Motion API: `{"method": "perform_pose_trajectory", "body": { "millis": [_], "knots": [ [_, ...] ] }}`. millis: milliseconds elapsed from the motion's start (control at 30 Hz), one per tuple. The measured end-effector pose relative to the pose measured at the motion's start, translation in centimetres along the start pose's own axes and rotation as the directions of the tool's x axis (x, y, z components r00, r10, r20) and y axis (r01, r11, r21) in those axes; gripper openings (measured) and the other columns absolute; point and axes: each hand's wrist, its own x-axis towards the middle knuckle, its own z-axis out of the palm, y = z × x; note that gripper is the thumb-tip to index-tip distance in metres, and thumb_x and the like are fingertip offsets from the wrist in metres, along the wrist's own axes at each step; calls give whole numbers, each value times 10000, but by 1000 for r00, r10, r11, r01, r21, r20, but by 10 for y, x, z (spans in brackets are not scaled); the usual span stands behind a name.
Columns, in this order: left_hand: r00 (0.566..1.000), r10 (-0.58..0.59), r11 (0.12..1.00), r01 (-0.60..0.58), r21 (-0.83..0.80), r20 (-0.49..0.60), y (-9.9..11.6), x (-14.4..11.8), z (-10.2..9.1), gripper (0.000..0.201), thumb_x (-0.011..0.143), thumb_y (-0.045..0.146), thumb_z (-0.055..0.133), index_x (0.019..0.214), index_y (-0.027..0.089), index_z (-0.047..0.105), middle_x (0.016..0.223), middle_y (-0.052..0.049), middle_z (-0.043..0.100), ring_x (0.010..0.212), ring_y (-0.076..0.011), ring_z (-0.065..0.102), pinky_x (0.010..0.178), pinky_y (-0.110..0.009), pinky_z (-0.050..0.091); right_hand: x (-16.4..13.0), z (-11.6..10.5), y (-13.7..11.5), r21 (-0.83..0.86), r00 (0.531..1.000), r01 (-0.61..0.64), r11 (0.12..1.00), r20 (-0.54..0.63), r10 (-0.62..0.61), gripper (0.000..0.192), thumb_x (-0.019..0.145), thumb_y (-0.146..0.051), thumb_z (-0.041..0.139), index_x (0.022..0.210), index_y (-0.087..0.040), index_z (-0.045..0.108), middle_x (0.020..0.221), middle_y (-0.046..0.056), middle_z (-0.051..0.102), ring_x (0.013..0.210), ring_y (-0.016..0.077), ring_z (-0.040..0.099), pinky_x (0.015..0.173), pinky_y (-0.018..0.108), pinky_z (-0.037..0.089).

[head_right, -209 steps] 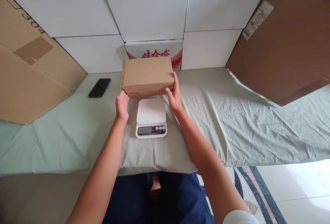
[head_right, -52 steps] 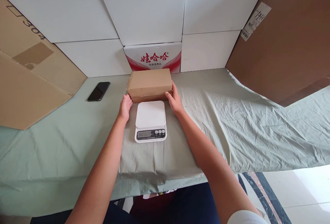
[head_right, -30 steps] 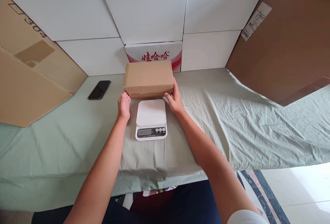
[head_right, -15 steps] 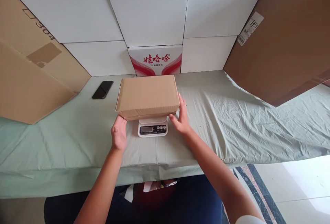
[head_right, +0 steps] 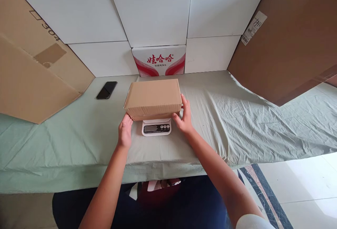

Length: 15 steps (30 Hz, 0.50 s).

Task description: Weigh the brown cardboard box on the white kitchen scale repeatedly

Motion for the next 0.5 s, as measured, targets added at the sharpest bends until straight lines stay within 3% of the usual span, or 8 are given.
{"method": "perform_pose_trajectory", "body": {
  "millis": [100, 267, 400, 500],
  "knots": [
    [999, 20, 999, -22, -28, -46, 3, 4, -5, 857, 910, 830, 490, 1573, 291, 547, 1706, -87, 449, 1625, -328, 329, 1322, -449, 301, 5, -5, 1, 4, 983, -64, 998, -170, 64, 771, 931, -677, 535, 1616, -387, 333, 1495, 116, 506, 1362, 385, 547, 1122, 630, 493],
    [987, 34, 998, -43, -53, -157, 7, 8, -13, 783, 957, 808, 387, 1563, 342, 557, 1743, -17, 383, 1645, -258, 281, 1329, -382, 274, 16, -16, 10, 90, 909, -172, 981, -369, 194, 698, 921, -585, 475, 1577, -403, 321, 1450, 108, 487, 1310, 367, 578, 1090, 648, 501],
    [989, 18, 999, -22, -27, -147, 5, 7, -13, 804, 950, 820, 369, 1568, 338, 550, 1738, -31, 393, 1640, -269, 293, 1325, -402, 289, 18, -17, 15, 118, 899, -214, 970, -366, 243, 673, 915, -550, 464, 1559, -397, 340, 1422, 109, 514, 1272, 348, 609, 1046, 626, 538],
    [994, -10, 1000, 9, -13, -107, 2, 6, -11, 859, 921, 861, 369, 1566, 324, 553, 1724, -64, 417, 1629, -297, 318, 1320, -439, 295, 17, -14, 12, 151, 936, -211, 966, -252, 244, 677, 913, -616, 500, 1538, -378, 399, 1434, 109, 554, 1294, 357, 609, 1092, 624, 516]
  ]
}}
